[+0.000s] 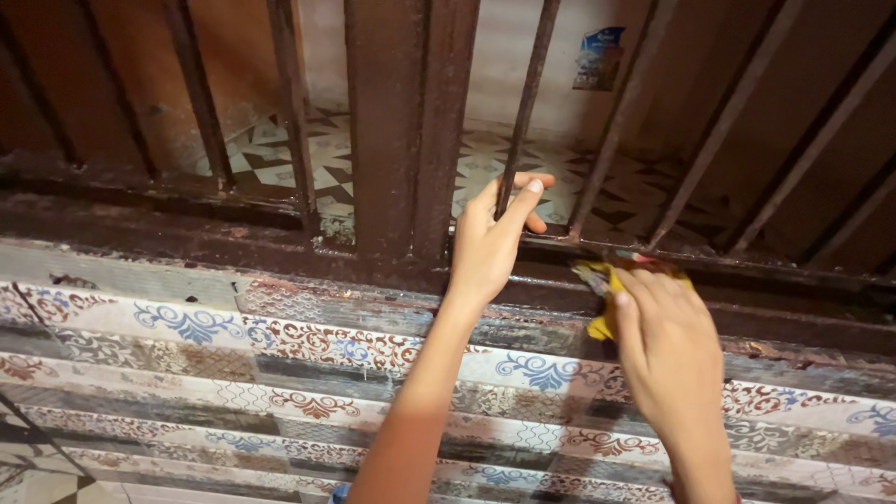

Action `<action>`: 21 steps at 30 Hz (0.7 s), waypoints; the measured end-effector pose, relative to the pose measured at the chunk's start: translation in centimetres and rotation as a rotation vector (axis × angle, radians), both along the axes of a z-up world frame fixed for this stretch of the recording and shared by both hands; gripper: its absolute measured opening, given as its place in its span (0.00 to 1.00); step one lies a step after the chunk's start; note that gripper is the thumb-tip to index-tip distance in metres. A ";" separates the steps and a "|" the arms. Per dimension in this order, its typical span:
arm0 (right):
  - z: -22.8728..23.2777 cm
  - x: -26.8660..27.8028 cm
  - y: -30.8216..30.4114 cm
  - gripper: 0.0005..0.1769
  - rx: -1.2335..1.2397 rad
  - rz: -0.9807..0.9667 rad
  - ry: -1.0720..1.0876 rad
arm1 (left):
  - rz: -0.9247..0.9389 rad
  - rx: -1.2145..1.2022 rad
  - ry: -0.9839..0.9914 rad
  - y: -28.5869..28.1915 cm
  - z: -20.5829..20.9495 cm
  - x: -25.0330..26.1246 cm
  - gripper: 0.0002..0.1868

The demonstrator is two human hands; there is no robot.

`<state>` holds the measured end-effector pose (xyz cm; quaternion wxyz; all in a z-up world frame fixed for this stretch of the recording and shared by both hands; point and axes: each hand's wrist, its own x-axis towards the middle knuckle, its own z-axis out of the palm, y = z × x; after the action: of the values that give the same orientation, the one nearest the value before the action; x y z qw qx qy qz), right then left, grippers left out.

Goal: The person wipes the horizontal and vertical metal bars of a window frame with a yellow cloth.

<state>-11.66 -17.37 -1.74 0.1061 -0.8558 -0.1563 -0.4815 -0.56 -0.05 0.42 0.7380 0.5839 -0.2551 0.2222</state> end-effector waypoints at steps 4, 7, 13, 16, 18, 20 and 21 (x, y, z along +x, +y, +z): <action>-1.2 -0.4 -1.6 0.19 0.034 -0.004 -0.112 | -0.013 -0.015 -0.008 -0.1 0.0 0.1 0.16; -0.2 1.7 -3.7 0.20 0.121 -0.127 0.088 | 0.000 -0.009 -0.011 0.0 0.1 -0.1 0.16; 0.8 2.5 -5.6 0.23 0.121 -0.266 0.277 | 0.012 0.002 0.008 0.0 0.5 -0.5 0.16; -0.4 0.3 -5.4 0.20 0.049 -0.165 0.024 | 0.016 0.011 0.004 0.0 0.5 -0.4 0.16; -0.8 -0.9 -5.3 0.20 0.032 -0.137 -0.077 | 0.018 0.018 0.012 0.0 0.4 -0.4 0.17; -1.1 -1.5 -5.5 0.19 0.057 -0.150 -0.073 | 0.035 0.035 -0.007 0.0 0.3 -0.2 0.17; -1.1 -1.4 -5.7 0.19 0.054 -0.165 -0.061 | 0.042 0.044 -0.017 0.0 0.2 -0.1 0.17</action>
<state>-13.02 -23.09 -2.79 0.0842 -0.8475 -0.0754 -0.5186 -0.64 -0.09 0.64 0.7181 0.6032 -0.2538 0.2369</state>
